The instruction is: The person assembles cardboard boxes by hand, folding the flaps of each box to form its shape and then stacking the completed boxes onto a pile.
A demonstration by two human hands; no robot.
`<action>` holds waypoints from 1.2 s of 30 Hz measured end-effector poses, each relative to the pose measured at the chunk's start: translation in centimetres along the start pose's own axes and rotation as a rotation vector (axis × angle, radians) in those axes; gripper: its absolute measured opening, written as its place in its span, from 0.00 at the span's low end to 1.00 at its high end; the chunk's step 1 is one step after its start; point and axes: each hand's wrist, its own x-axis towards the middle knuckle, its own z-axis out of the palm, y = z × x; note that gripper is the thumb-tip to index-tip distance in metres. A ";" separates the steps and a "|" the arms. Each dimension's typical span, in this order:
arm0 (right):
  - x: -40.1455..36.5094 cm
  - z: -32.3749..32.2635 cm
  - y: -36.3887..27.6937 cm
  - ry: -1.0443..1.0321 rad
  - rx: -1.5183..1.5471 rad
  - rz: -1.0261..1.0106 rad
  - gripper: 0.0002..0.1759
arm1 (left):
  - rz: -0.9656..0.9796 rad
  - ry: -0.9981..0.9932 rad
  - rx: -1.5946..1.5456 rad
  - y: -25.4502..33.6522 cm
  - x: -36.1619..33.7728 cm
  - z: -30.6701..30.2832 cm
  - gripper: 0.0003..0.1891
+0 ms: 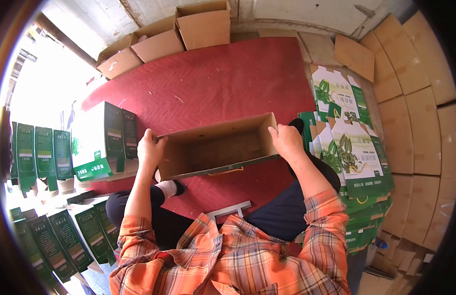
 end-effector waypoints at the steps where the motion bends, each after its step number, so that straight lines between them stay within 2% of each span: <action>1: -0.2 0.2 0.1 0.032 -0.043 -0.065 0.24 | 0.002 0.018 -0.005 0.0 0.1 0.1 0.17; 5: -1.1 0.0 -0.4 0.063 -0.202 -0.238 0.22 | 0.004 0.044 -0.040 -0.3 0.2 1.2 0.18; 8: -0.6 -0.8 -1.4 -0.015 -0.207 -0.183 0.19 | 0.026 0.030 -0.182 -0.1 -1.0 2.0 0.22; 9: -0.5 -0.9 -1.4 -0.018 -0.202 -0.179 0.19 | -0.001 -0.030 -0.184 -0.4 -1.2 1.8 0.30; 10: -0.5 -0.9 -1.3 -0.037 -0.184 -0.176 0.19 | 0.000 -0.033 -0.179 -0.5 -1.6 1.5 0.30; 12: -0.6 -1.0 -1.1 -0.058 -0.164 -0.178 0.20 | 0.052 -0.079 -0.401 -0.7 -2.9 0.6 0.38; 13: -0.8 -1.1 -0.9 -0.067 -0.149 -0.158 0.20 | 0.048 -0.076 -0.398 -1.0 -3.5 0.1 0.38; 15: -1.0 -1.0 -0.9 -0.085 -0.132 -0.142 0.22 | 0.182 0.002 -0.017 -1.6 -5.0 -1.0 0.45; 16: -1.0 -1.1 -1.0 -0.113 -0.154 -0.118 0.23 | 0.179 0.001 -0.016 -1.9 -5.5 -1.3 0.45; 18: -1.1 -1.4 -0.9 -0.136 -0.179 -0.089 0.26 | 0.108 -0.291 0.150 -2.0 -6.1 -2.0 0.44; 19: -1.1 -1.6 -0.9 -0.181 -0.193 -0.067 0.30 | 0.058 -0.394 0.196 -1.1 -6.4 -2.5 0.43; 20: -1.2 -2.0 -1.0 -0.226 -0.208 -0.045 0.36 | 0.063 -0.394 0.191 -0.8 -6.4 -2.9 0.43; 21: -1.4 -2.7 -1.0 -0.223 -0.213 -0.042 0.36 | 0.040 -0.431 0.125 -0.7 -6.3 -3.2 0.42; 22: -1.7 -4.1 -1.7 -0.349 -0.088 0.070 0.38 | 0.015 -0.467 0.059 -0.8 -6.3 -3.3 0.41; 23: -1.8 -4.8 -2.2 -0.473 0.039 0.179 0.41 | 0.051 -0.428 -0.030 -1.4 -6.1 -2.9 0.41; 24: -1.8 -4.6 -1.6 -0.472 0.037 0.178 0.41 | 0.050 -0.426 -0.032 -1.6 -6.1 -2.7 0.41; 26: -1.8 -3.3 0.2 -0.323 -0.045 -0.077 0.45 | 0.125 -0.431 -0.092 -1.2 -6.1 -2.7 0.43; 29: -1.6 -2.3 0.7 -0.319 -0.091 -0.100 0.49 | 0.226 -0.409 0.036 -1.1 -6.5 -2.3 0.48; 33: -1.8 -3.2 0.1 -0.383 -0.088 -0.082 0.50 | 0.258 -0.381 0.022 -1.2 -6.6 -2.1 0.49; 36: -1.9 -3.7 0.1 -0.422 0.022 -0.111 0.50 | 0.245 -0.360 0.014 -1.1 -6.6 -1.9 0.48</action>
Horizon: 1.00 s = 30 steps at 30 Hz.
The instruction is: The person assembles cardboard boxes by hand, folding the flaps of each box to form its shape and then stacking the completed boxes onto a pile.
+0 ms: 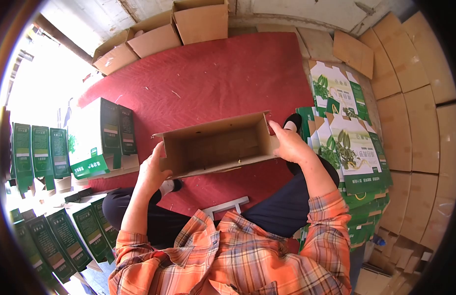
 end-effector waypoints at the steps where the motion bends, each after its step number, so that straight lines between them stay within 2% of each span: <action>1: -0.1 0.1 0.2 0.013 0.034 -0.051 0.51 | 0.002 0.032 0.018 -0.2 0.1 0.3 0.48; 6: -0.2 0.3 0.2 0.104 0.046 -0.226 0.54 | 0.007 0.140 0.051 0.3 0.4 1.1 0.48; 8: -0.3 -0.1 -0.4 -0.025 0.101 -0.116 0.53 | -0.017 0.073 -0.020 1.0 0.3 0.5 0.49; 12: -0.1 -0.1 -0.4 0.012 0.177 -0.072 0.49 | 0.080 0.034 -0.173 -0.6 1.0 2.4 0.53; 14: 0.9 1.8 0.5 0.179 0.017 -0.214 0.44 | 0.103 0.017 -0.177 -0.1 1.3 2.2 0.54; 15: 1.0 2.7 0.8 0.210 -0.002 -0.245 0.42 | 0.068 -0.068 -0.217 0.1 1.4 2.1 0.54; 16: 0.9 2.7 0.0 0.162 -0.042 -0.217 0.44 | 0.031 -0.152 -0.258 0.3 1.6 2.1 0.54; 19: 0.7 2.0 -1.0 0.124 -0.052 -0.204 0.43 | 0.045 -0.197 -0.182 0.9 1.7 2.5 0.54; 21: 1.0 1.0 -1.4 -0.098 0.241 -0.062 0.41 | 0.051 -0.232 -0.165 1.0 1.7 2.4 0.52; 25: 3.5 2.7 0.1 -0.124 0.300 -0.148 0.34 | 0.076 -0.162 -0.218 -0.2 2.3 3.0 0.49; 27: 5.2 3.4 0.8 -0.161 0.321 -0.167 0.33 | 0.085 -0.144 -0.242 -0.5 2.7 3.0 0.45; 30: 6.7 3.6 1.1 -0.257 0.325 -0.152 0.32 | 0.114 -0.229 -0.296 -2.4 3.3 3.5 0.43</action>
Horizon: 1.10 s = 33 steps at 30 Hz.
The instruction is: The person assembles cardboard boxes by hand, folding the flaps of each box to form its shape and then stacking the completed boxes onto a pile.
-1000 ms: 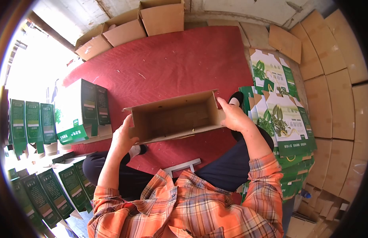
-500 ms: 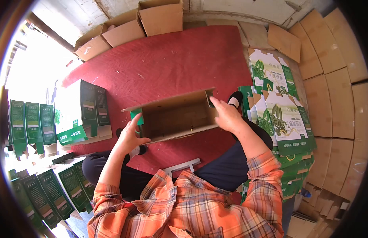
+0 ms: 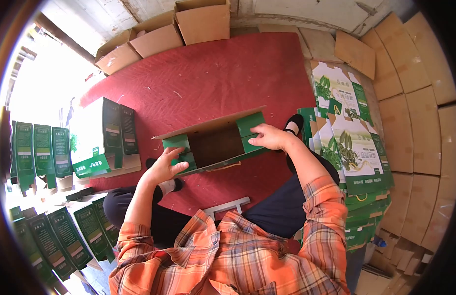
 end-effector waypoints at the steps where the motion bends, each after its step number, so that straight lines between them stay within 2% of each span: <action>1: 0.3 0.1 0.1 0.038 -0.023 -0.002 0.33 | -0.002 0.003 0.004 0.2 -0.3 -0.5 0.43; 3: 0.7 0.3 0.3 0.073 -0.044 -0.004 0.34 | 0.144 -0.018 0.077 0.8 -1.1 -1.2 0.44; 5: 0.3 0.5 -0.9 0.252 -0.043 -0.043 0.30 | 0.113 0.000 0.098 1.2 -0.9 -1.0 0.40; 6: 0.5 0.7 -1.0 0.250 -0.042 -0.041 0.30 | 0.084 0.021 0.122 1.4 -0.7 -0.8 0.37; 7: 0.8 0.8 -0.9 0.381 -0.112 -0.077 0.26 | 0.084 0.020 0.121 1.5 -0.5 -0.6 0.37; 9: 1.6 1.3 -1.0 0.603 -0.175 -0.119 0.19 | 0.017 0.148 0.095 1.8 0.1 -0.2 0.28; 10: 1.8 1.5 -1.1 0.604 -0.175 -0.119 0.19 | 0.017 0.148 0.096 1.8 0.4 0.1 0.28; 12: 2.0 1.8 -1.2 0.747 -0.379 -0.180 0.17 | 0.103 0.364 0.364 1.8 1.0 1.0 0.21; 16: 1.4 3.2 -1.4 0.732 -0.597 -0.291 0.18 | 0.228 0.503 0.480 1.1 1.9 2.9 0.19; 18: -0.1 4.0 -3.0 0.558 -0.654 -0.424 0.27 | 0.259 0.487 0.547 0.7 2.1 3.7 0.19; 20: -1.1 5.1 -3.6 0.451 -0.732 -0.433 0.47 | 0.299 0.506 0.479 1.4 1.9 4.1 0.19; 21: -1.2 5.6 -3.7 0.436 -0.816 -0.415 0.49 | 0.312 0.450 0.496 1.7 1.6 4.1 0.29; 22: -1.2 6.0 -3.6 0.422 -0.899 -0.394 0.50 | 0.314 0.447 0.495 2.4 1.2 4.2 0.29; 25: -0.6 6.4 -3.1 0.398 -0.873 -0.362 0.48 | 0.316 0.304 0.664 3.3 0.7 5.3 0.51; 33: 0.1 6.5 -2.2 0.382 -0.777 -0.400 0.42 | 0.320 0.288 0.543 1.8 1.8 5.9 0.47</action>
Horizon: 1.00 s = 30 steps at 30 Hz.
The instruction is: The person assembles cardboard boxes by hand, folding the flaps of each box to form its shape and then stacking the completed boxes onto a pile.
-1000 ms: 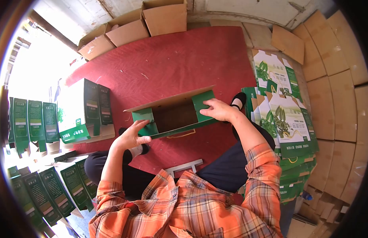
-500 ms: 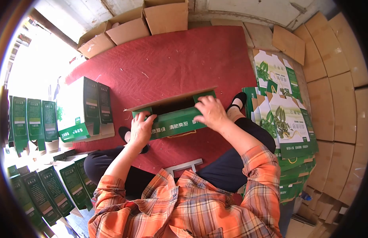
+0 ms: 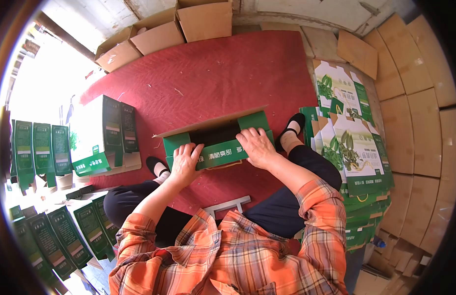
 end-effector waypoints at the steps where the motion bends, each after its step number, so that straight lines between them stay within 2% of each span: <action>1: 0.0 0.1 0.1 -0.011 0.021 0.004 0.42 | 0.002 -0.001 -0.011 0.0 0.1 0.0 0.46; 8: 0.2 0.8 1.1 0.002 0.117 -0.033 0.42 | 0.003 -0.027 -0.061 -0.4 0.4 0.1 0.47; 10: 0.2 0.8 1.2 -0.056 0.161 -0.035 0.46 | 0.002 -0.031 -0.062 -0.5 0.4 0.2 0.48; 14: 0.0 0.9 0.9 -0.035 0.158 -0.061 0.50 | 0.053 -0.013 -0.037 -0.3 0.0 0.1 0.49; 19: 0.2 1.3 0.8 -0.015 0.036 -0.050 0.56 | 0.059 -0.046 -0.013 -0.5 -0.1 -0.2 0.48; 20: 0.5 0.4 0.6 -0.073 0.015 -0.040 0.57 | 0.056 -0.053 -0.013 -0.6 0.1 -0.3 0.48; 24: 1.3 -2.2 -0.1 -0.087 -0.037 -0.015 0.57 | 0.063 0.017 -0.025 -1.7 0.8 -0.7 0.46; 26: 1.4 -4.2 -0.3 0.074 0.079 0.023 0.54 | 0.020 0.039 -0.078 -2.2 1.3 -0.8 0.46; 27: 1.4 -5.0 -0.2 0.169 0.097 0.010 0.50 | 0.005 0.049 -0.069 -2.6 1.5 -1.0 0.46; 30: 1.2 -7.1 0.5 0.350 0.227 0.035 0.40 | -0.261 0.164 -0.179 -4.0 2.0 -2.2 0.47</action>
